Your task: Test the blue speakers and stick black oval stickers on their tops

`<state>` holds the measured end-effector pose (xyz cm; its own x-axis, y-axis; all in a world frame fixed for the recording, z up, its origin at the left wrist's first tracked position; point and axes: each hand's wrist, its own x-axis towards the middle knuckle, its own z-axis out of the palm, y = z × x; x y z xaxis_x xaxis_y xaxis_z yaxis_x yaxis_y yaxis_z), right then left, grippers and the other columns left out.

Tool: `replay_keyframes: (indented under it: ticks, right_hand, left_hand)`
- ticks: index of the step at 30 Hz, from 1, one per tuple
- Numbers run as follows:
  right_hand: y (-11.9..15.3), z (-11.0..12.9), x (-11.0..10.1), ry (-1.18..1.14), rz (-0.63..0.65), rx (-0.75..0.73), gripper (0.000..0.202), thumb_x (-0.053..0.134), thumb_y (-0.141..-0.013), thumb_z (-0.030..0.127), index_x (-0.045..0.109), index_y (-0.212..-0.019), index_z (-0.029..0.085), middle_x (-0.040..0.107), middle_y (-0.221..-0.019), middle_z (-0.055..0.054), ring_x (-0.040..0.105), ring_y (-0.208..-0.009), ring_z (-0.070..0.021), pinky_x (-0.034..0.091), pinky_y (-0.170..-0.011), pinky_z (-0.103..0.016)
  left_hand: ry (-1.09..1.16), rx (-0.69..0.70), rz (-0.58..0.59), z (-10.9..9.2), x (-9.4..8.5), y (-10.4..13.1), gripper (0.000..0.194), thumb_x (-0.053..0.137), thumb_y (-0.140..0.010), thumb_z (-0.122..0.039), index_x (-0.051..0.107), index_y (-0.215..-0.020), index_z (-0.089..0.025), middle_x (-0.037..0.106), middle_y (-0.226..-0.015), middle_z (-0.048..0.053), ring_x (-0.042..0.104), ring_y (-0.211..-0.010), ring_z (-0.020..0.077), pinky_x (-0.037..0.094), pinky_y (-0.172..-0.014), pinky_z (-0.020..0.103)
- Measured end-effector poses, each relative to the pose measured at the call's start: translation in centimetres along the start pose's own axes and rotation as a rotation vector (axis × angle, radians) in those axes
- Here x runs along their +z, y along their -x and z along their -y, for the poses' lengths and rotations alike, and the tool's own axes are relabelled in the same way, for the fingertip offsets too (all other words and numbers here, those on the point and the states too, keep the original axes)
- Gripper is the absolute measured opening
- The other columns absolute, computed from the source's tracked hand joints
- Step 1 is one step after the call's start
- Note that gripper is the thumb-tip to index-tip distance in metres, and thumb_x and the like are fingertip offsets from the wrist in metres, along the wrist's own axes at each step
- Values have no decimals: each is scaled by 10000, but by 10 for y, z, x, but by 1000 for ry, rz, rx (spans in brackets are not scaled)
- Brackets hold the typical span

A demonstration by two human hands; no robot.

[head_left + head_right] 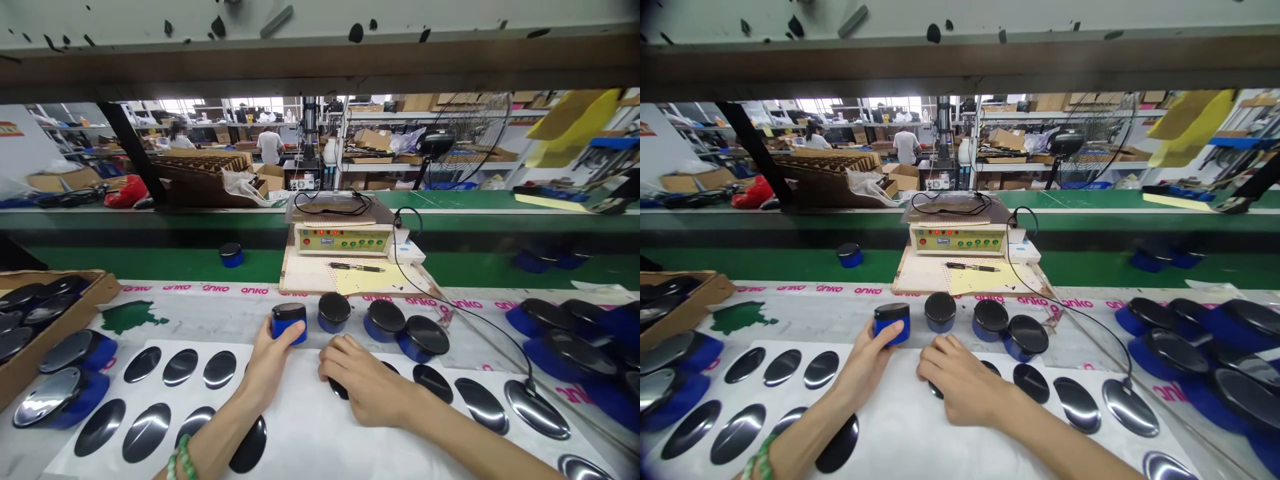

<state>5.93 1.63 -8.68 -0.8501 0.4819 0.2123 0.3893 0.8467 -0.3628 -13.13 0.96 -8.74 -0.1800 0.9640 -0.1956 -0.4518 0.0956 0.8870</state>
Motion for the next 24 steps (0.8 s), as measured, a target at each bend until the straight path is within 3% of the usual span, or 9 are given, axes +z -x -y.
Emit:
replay_keyframes:
  ticks: [5, 9, 13, 17, 20, 22, 24]
  right_hand:
    - [-12, -8, 2, 135, 80, -105, 365, 537, -509, 69, 483, -846, 198, 533, -840, -29, 386, -792, -194, 337, -683, -320]
    - [-9, -11, -4, 236, 72, -217, 232, 557, -569, 114, 471, -767, 202, 520, -767, -27, 378, -744, -192, 308, -670, -342]
    - [12, -12, -18, 318, 27, -292, 118, 491, -721, 102, 499, -762, 212, 545, -745, -37, 405, -726, -203, 327, -714, -378]
    - [53, -11, -34, 370, -61, -252, 243, 430, -786, 48, 567, -907, 207, 620, -842, -73, 496, -781, -230, 379, -714, -398]
    - [81, -3, -40, 291, -291, -55, 388, 431, -834, 24, 554, -1126, 249, 637, -857, -62, 557, -767, -215, 446, -687, -360]
    - [91, 9, -42, 149, -554, 225, 404, 501, -873, 121, 493, -1231, 305, 631, -854, -46, 592, -760, -216, 480, -650, -338]
    - [91, 25, -44, -21, -808, 513, 323, 604, -854, 277, 516, -1160, 331, 629, -881, -38, 616, -750, -223, 496, -599, -326]
  left_hand:
    - [123, -68, -51, -2, -2, -3, 260, 704, -791, -296, 568, -985, -190, 661, -1002, 44, 643, -977, 171, 511, -930, 328]
    - [148, -93, -75, -3, -2, -5, 268, 695, -806, -309, 561, -1005, -190, 676, -967, 57, 676, -939, 187, 518, -946, 356]
    - [117, -84, -78, -2, -1, -6, 324, 698, -802, -340, 545, -1044, -188, 674, -984, 71, 679, -942, 199, 513, -954, 371]
    - [17, -14, -54, -5, 0, -2, 368, 694, -795, -372, 537, -1084, -208, 642, -1095, 68, 617, -1074, 209, 471, -984, 367]
    - [-102, 64, -17, -10, 4, 12, 491, 799, -680, -334, 561, -1097, -233, 638, -1102, 36, 568, -1118, 215, 406, -1020, 343]
    - [-272, 119, 118, -12, 8, 24, 610, 850, -598, -301, 566, -1135, -241, 631, -1126, 43, 554, -1120, 240, 379, -1028, 357]
    - [-519, 165, 313, -9, 11, 36, 680, 853, -580, -291, 547, -1186, -267, 594, -1211, 51, 528, -1151, 264, 369, -1032, 381]
